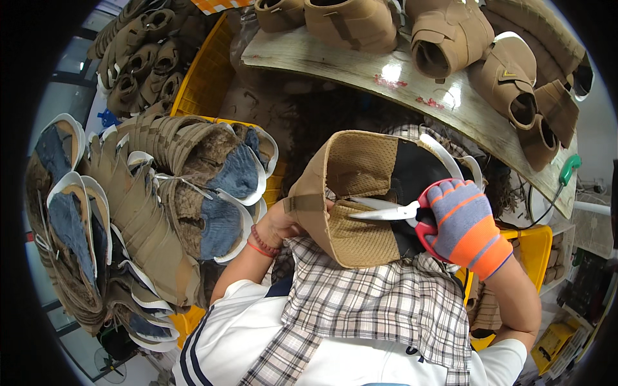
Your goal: The person sits on the floor and uses a green handheld electric trimmer to smooth the edges of brown shoe uppers. They then switch to scissors to trim the interior lining of the shoe parts. Finished pieces are placed on a nearby table.
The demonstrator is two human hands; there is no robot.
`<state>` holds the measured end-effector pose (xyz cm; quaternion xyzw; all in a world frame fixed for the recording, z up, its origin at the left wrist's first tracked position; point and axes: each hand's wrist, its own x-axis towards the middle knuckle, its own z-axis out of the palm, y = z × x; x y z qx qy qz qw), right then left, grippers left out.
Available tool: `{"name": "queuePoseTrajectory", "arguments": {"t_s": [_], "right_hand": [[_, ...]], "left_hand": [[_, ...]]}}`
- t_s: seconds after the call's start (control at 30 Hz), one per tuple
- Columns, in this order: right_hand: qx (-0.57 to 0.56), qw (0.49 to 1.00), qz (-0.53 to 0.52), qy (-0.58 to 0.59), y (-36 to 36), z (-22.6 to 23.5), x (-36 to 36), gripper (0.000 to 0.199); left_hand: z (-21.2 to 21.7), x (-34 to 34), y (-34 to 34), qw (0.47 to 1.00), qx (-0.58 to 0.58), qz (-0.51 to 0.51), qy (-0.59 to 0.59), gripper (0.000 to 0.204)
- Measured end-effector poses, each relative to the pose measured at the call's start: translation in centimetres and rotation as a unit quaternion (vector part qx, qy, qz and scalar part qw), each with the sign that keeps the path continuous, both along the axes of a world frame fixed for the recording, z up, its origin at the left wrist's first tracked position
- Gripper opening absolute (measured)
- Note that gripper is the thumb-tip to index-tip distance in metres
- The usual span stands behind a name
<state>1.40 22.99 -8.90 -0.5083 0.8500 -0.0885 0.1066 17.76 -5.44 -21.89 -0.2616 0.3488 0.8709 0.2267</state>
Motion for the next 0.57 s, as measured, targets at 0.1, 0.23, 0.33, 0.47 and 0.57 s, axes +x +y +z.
{"name": "queuePoseTrajectory", "arguments": {"t_s": [0.1, 0.23, 0.33, 0.47, 0.57], "right_hand": [[0.058, 0.998, 0.007, -0.019, -0.1, 0.1, 0.5, 0.031], [0.088, 0.996, 0.025, -0.023, -0.7, -0.2, 0.5, 0.030], [0.089, 0.995, 0.040, -0.025, -1.1, -0.7, 0.5, 0.032], [0.140, 0.989, 0.046, -0.027, -1.6, -0.7, 0.4, 0.034], [0.154, 0.986, 0.035, -0.062, -1.5, -1.3, 0.2, 0.035]], "left_hand": [[1.2, -0.7, 0.7, 1.000, -0.003, 0.011, -0.016, 0.040], [1.8, -0.8, 0.6, 0.999, -0.003, 0.022, -0.023, 0.038], [2.3, -0.9, 0.8, 0.999, 0.015, 0.045, -0.021, 0.037], [2.5, -1.4, 1.1, 0.997, 0.045, 0.058, -0.021, 0.037], [2.8, -1.2, 1.1, 0.998, 0.023, 0.056, 0.002, 0.036]]}}
